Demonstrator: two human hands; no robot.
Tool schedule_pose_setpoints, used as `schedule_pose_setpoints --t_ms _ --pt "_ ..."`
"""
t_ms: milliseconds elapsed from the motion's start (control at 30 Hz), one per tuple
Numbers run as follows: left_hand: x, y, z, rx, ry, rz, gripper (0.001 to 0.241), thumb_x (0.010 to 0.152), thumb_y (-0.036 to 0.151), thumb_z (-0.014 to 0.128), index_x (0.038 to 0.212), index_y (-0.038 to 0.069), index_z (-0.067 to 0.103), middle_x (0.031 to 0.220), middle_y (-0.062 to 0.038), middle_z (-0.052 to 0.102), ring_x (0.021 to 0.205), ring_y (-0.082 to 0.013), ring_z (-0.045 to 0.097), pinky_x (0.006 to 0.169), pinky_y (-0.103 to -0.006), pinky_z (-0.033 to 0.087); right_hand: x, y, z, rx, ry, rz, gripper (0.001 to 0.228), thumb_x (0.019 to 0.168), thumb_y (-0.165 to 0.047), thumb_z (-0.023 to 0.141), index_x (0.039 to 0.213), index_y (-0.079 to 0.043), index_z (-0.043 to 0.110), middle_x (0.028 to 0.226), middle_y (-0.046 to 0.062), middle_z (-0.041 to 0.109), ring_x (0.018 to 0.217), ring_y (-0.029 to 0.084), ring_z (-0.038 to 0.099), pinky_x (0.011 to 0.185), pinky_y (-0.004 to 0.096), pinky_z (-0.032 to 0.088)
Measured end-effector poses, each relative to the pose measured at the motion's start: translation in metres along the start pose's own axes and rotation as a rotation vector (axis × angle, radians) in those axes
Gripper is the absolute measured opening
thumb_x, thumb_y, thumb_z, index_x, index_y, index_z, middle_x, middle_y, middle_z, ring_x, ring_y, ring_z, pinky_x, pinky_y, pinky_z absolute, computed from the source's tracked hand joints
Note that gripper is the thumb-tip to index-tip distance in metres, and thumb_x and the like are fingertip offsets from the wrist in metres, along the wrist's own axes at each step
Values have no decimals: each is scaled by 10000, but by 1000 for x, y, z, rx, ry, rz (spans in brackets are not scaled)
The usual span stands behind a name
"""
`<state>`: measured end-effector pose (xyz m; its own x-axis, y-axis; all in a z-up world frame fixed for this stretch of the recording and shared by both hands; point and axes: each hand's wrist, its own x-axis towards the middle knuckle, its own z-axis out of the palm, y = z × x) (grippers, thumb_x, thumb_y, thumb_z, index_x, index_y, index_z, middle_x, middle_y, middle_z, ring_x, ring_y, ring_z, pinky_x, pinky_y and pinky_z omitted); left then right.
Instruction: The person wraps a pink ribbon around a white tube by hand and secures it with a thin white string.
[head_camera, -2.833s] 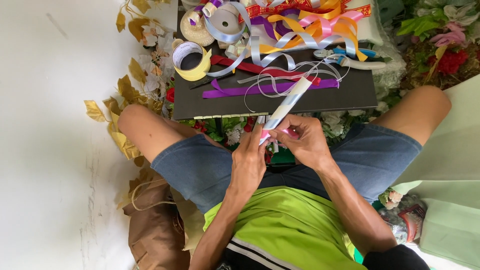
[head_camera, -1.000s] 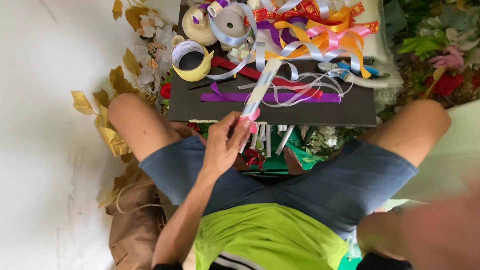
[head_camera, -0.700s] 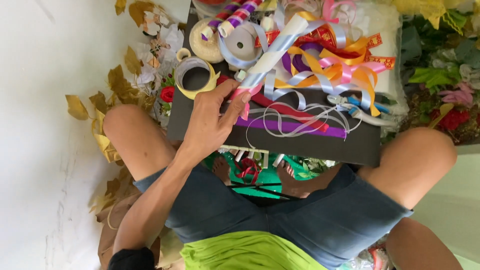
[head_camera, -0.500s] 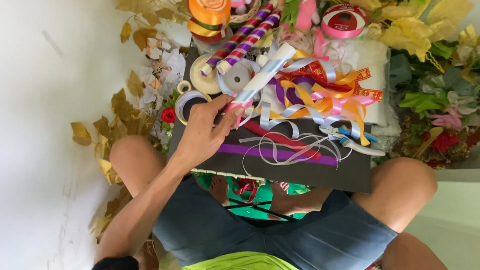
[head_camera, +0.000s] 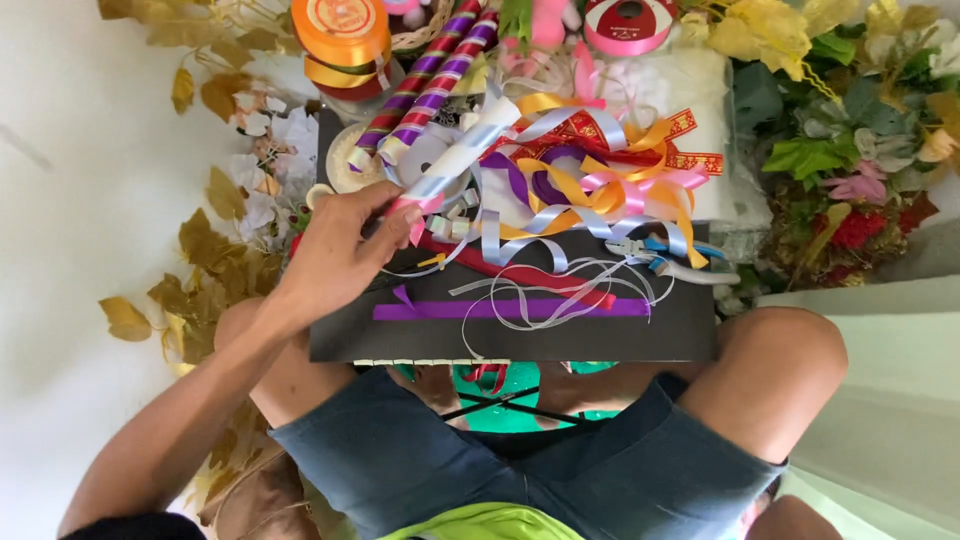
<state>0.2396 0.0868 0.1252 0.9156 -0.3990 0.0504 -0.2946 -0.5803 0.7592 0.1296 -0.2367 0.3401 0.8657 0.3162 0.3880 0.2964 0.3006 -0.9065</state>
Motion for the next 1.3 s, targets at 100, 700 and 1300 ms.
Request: schedule_pose_setpoints --t_ms 100,700,1300 --pt "-26 10 2 -73 98 -103 196 1108 196 684 999 81 801 593 -86 719 573 -226 677 577 -348 556 -6 9 -3 -178 -33 -33 375 1207 -230 383 909 -90 563 848 79 589 737 214 541 720 384 448" --pt "-84 47 42 -177 388 -67 261 1179 217 654 1041 35 780 699 -97 751 596 -192 683 546 -331 509 -114 244 -43 -667 -25 321 57 1054 -137 783 1036 -178 818 687 24 788 687 171 706 776 351 589" --pt "-123 109 3 -205 422 204 254 1182 190 652 1041 25 785 644 -103 729 515 -169 691 494 -286 513 -168 446 76 -554 -585 874 876 1258 -583 247 1384 161 692 1302 334 741 1409 485 606 1272 452 412"
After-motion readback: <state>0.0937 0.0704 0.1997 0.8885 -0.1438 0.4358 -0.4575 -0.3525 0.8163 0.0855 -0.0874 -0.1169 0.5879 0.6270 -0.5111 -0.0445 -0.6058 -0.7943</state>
